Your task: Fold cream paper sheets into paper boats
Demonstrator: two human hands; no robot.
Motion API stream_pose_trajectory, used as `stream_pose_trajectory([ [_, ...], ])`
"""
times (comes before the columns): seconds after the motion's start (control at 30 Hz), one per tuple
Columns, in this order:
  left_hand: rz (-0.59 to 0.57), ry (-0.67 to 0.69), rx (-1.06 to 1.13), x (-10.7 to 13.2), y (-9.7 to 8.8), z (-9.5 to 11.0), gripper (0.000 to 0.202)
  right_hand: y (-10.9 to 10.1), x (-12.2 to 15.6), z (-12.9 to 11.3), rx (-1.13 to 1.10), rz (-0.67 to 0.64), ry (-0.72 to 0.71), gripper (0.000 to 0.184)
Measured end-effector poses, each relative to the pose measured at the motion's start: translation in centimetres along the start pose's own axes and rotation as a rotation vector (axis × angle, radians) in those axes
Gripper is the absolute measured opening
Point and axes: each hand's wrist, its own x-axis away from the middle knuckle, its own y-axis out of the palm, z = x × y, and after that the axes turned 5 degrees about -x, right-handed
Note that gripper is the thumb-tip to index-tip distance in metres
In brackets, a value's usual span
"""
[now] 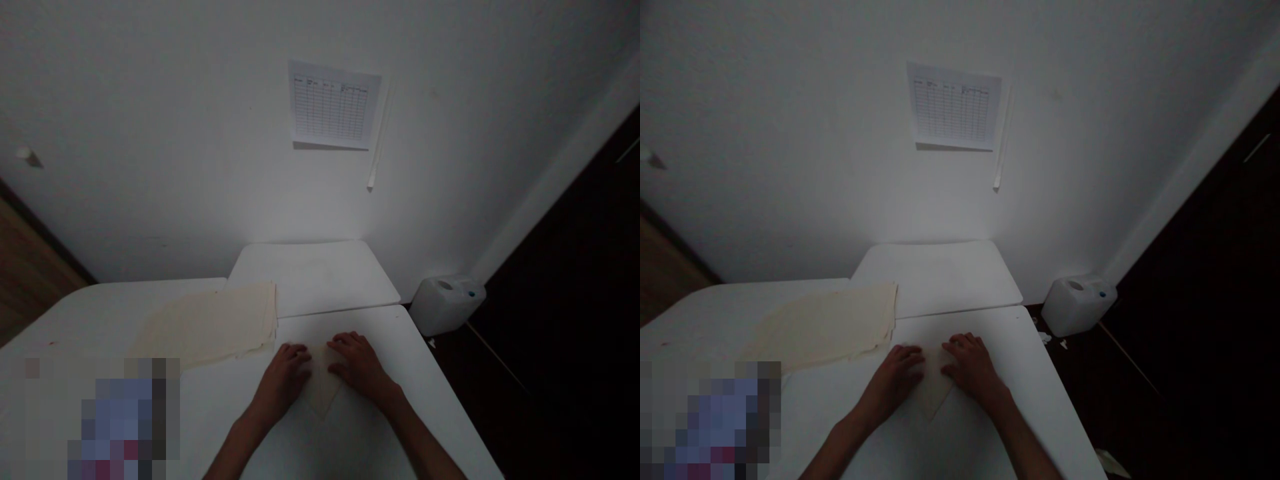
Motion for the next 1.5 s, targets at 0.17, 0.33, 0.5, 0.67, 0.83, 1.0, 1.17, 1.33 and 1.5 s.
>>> stream_pose_trajectory([
  [0.17,-0.043,-0.012,-0.088,-0.5,-1.0,-1.0,0.043,-0.7,-0.7,-0.1,-0.003,-0.041,0.003,0.052],
  [0.33,-0.053,0.019,-0.076,-0.6,-0.9,-1.3,0.044,-1.1,-1.3,-0.1,-0.003,-0.069,0.006,0.061],
  [0.5,-0.071,-0.012,-0.045,-0.4,-0.7,-2.2,0.054,-1.2,-1.6,0.6,-0.067,-0.099,0.010,0.063],
  [0.67,-0.114,-0.017,-0.014,-0.7,-1.6,-2.1,0.030,-0.9,-1.4,1.3,-0.085,-0.097,0.004,0.039],
  [0.83,-0.163,0.043,0.005,-1.1,-2.7,-0.9,0.007,-0.1,-0.9,1.6,-0.065,-0.074,-0.014,0.014],
  [1.0,-0.131,0.027,-0.028,-0.9,-2.3,-0.8,0.005,0.7,-0.6,1.7,-0.033,-0.015,-0.016,0.021],
  [1.17,-0.146,0.044,-0.086,-0.9,-2.1,-0.8,0.013,0.9,-0.6,1.5,-0.020,0.013,-0.044,0.025],
  [1.33,-0.190,0.075,-0.153,-1.3,-2.3,0.5,0.014,0.7,-0.6,1.1,-0.014,-0.001,-0.098,0.013],
  [1.5,-0.207,0.065,-0.188,-1.9,-2.1,1.1,0.002,0.7,-0.5,0.8,0.025,-0.011,-0.111,0.009],
])
